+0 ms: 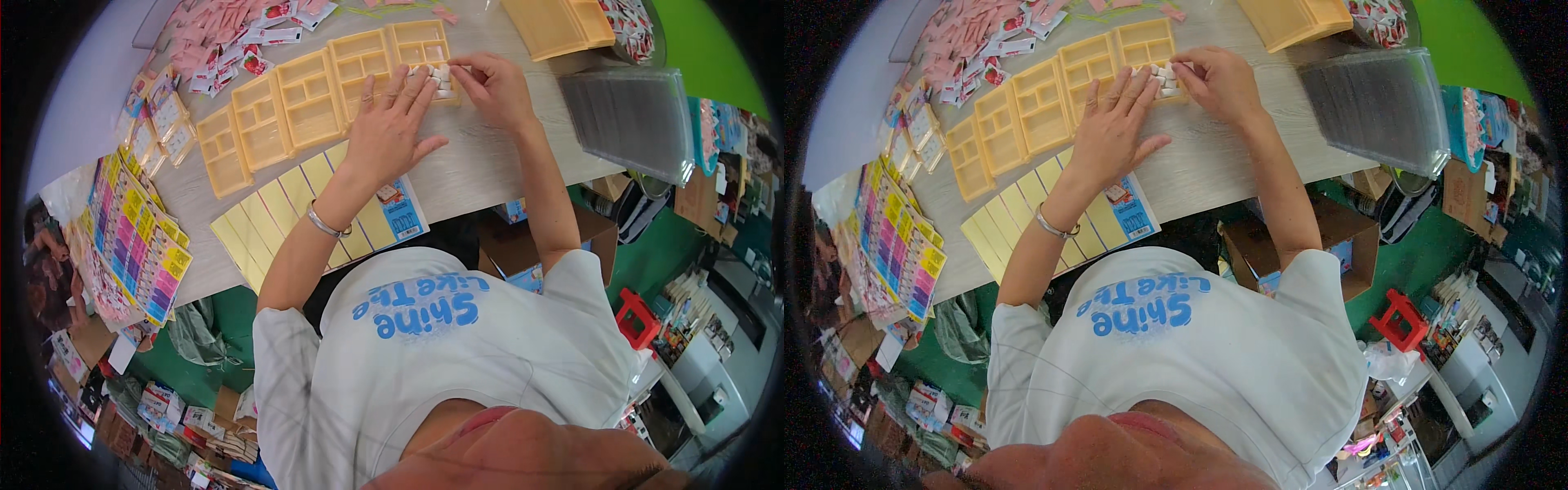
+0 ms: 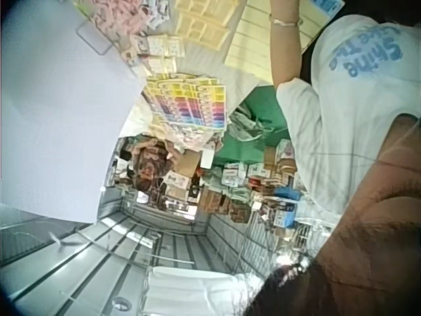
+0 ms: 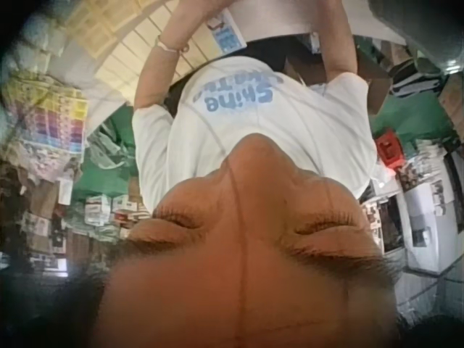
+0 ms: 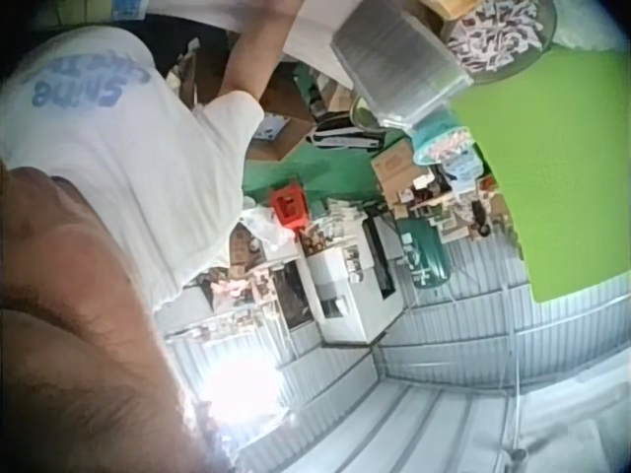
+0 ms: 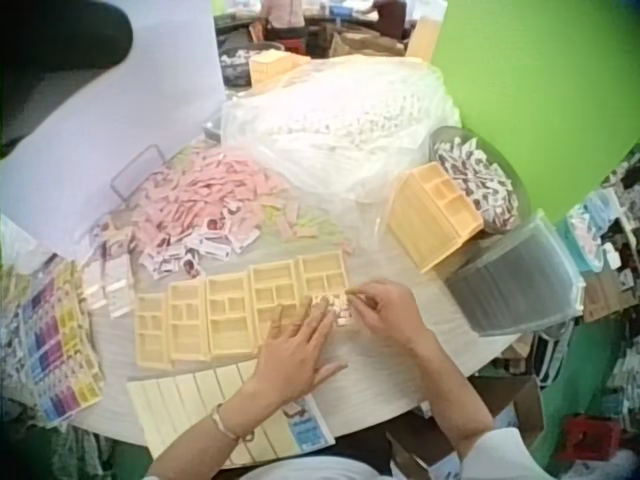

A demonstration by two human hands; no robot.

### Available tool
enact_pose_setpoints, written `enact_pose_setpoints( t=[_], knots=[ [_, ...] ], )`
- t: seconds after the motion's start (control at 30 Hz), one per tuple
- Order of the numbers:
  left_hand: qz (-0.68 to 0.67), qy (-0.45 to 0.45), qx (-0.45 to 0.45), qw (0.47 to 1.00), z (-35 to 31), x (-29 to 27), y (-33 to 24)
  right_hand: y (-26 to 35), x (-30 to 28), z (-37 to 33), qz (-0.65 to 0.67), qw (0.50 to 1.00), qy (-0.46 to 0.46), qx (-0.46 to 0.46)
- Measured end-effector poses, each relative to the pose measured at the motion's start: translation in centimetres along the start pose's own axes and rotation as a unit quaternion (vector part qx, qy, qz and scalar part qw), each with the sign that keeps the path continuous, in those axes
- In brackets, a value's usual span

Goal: Packaging small white building blocks into individual plastic bags with character cards.

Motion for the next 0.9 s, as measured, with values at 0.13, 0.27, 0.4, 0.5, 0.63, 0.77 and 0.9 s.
enact_pose_setpoints(
  t=[0.13,0.27,0.4,0.5,0.63,0.77,0.9],
  knots=[
    [-0.025,-0.035,0.025,0.999,0.4,0.3,-0.4,-1.2,1.0,-0.1,0.062,0.997,0.033,-0.009],
    [-0.051,-0.046,0.0,0.998,0.2,-0.8,0.5,-1.1,-1.2,-2.0,0.072,0.997,-0.027,0.027],
    [0.041,-0.047,-0.049,0.997,0.3,-1.8,3.7,0.8,-0.8,-3.3,0.003,0.998,-0.029,-0.05],
    [0.02,-0.038,0.038,0.998,0.7,-1.2,1.9,2.0,0.9,-3.6,-0.042,0.991,-0.052,-0.118],
    [0.005,-0.002,0.042,0.999,0.5,0.4,1.4,2.2,1.5,-3.3,-0.081,0.991,-0.057,-0.094],
    [-0.002,0.002,0.032,0.999,0.4,0.6,1.2,2.1,1.8,-2.6,-0.124,0.991,-0.041,-0.04],
    [-0.014,0.005,0.037,0.999,0.4,0.3,1.1,2.0,1.7,-1.8,-0.129,0.991,-0.03,-0.013]
  ],
)
Point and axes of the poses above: each hand's wrist, its own z-axis towards the middle knuckle, its own x-axis out of the palm, y = z × x, the point moved 7 cm from there along z, towards the middle knuckle, and after that the axes turned 5 degrees about x, right-handed, at the moved point
